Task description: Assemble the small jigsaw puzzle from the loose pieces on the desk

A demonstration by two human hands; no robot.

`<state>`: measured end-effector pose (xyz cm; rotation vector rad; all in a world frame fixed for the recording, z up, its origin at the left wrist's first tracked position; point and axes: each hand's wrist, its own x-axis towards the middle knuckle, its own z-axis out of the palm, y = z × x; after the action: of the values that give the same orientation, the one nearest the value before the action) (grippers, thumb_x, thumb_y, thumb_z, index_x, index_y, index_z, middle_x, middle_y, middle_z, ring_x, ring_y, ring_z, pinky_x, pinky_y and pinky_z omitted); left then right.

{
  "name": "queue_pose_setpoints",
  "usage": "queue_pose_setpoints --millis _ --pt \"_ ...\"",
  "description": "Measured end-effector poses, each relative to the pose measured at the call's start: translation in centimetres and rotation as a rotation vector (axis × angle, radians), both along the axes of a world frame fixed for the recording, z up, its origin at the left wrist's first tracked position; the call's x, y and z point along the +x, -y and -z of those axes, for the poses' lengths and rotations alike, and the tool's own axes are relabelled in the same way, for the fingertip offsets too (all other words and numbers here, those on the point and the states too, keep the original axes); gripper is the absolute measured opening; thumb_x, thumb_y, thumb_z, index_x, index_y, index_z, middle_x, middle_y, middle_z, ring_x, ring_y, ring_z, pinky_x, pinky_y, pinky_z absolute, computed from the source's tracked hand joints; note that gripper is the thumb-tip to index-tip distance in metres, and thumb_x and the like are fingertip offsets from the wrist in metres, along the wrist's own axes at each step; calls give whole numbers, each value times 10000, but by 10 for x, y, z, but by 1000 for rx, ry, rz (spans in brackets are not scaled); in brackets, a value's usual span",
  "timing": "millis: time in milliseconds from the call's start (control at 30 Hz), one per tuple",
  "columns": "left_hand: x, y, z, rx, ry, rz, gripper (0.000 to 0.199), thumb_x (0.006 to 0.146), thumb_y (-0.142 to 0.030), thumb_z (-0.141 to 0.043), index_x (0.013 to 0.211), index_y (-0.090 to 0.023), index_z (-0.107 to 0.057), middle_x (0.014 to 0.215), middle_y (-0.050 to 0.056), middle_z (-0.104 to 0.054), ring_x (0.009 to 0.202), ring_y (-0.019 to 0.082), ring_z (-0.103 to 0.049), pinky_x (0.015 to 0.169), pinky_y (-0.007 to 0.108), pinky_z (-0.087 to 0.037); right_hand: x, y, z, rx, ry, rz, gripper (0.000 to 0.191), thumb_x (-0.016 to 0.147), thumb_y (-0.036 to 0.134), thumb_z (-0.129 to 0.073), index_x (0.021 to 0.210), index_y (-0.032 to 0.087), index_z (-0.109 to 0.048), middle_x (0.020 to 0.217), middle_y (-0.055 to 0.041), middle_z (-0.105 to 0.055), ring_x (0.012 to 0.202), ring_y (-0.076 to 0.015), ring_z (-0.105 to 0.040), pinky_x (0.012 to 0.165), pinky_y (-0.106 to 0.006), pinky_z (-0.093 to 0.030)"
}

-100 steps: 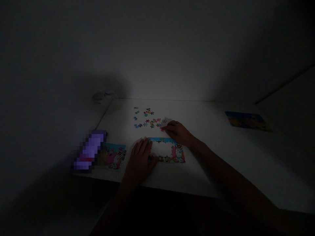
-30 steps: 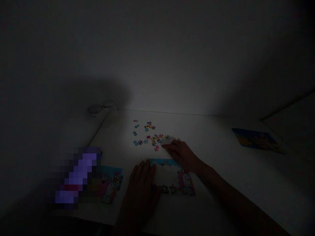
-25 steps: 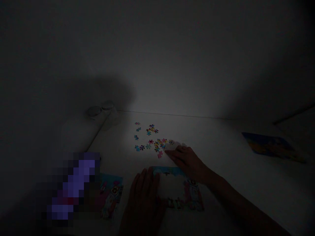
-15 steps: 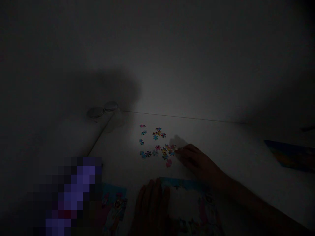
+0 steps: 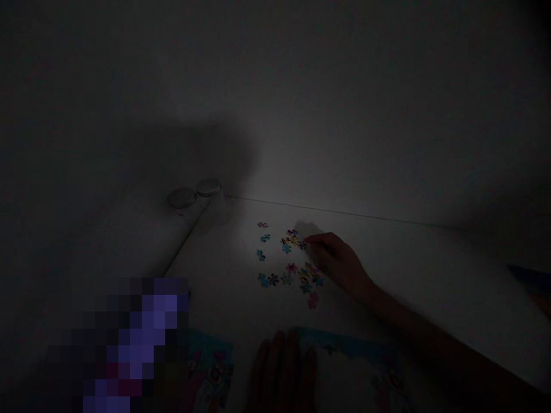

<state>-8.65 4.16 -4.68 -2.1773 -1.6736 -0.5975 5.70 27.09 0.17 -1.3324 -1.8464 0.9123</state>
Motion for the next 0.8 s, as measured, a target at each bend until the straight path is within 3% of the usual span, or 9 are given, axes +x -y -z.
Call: queue_pose_setpoints --millis 167,267,400,567,800 --pt "2 0 -2 4 5 -10 364 943 -378 -594 1280 -237 -600 1373 66 -589 1352 261 -462 1181 449 -326 -2 16 -3 -94 -103 88 308 851 433 -522 1008 224 -685 982 -63 -637 808 -195 -583 684 -333 -491" --pt "2 0 -5 -15 18 -8 368 937 -373 -594 1282 -245 -600 1366 62 -595 1349 261 -467 1176 453 -336 0 18 -2 -141 -151 98 320 853 450 -537 1041 223 -661 1014 -68 -650 848 -205 -597 709 -339 -499" --pt "0 2 -7 -72 21 10 414 942 -382 -571 1334 -251 -566 1381 73 -581 1357 263 -455 1166 451 -349 7 19 -3 -92 -103 -41 285 895 428 -514 1066 240 -643 1042 -70 -652 882 -203 -614 764 -346 -517" --pt "-2 3 -7 -97 9 22 452 961 -403 -502 1384 -244 -522 1392 77 -570 1362 268 -446 1159 454 -340 25 8 -13 134 131 -338 198 905 350 -532 972 230 -674 958 -87 -650 896 -215 -625 800 -359 -526" --pt "-7 1 -12 -104 11 62 505 979 -436 -432 1438 -226 -456 1421 91 -540 1348 279 -451 1127 445 -338 48 -12 -11 109 218 -381 173 839 241 -517 891 218 -681 877 -51 -672 805 -194 -646 734 -338 -522"
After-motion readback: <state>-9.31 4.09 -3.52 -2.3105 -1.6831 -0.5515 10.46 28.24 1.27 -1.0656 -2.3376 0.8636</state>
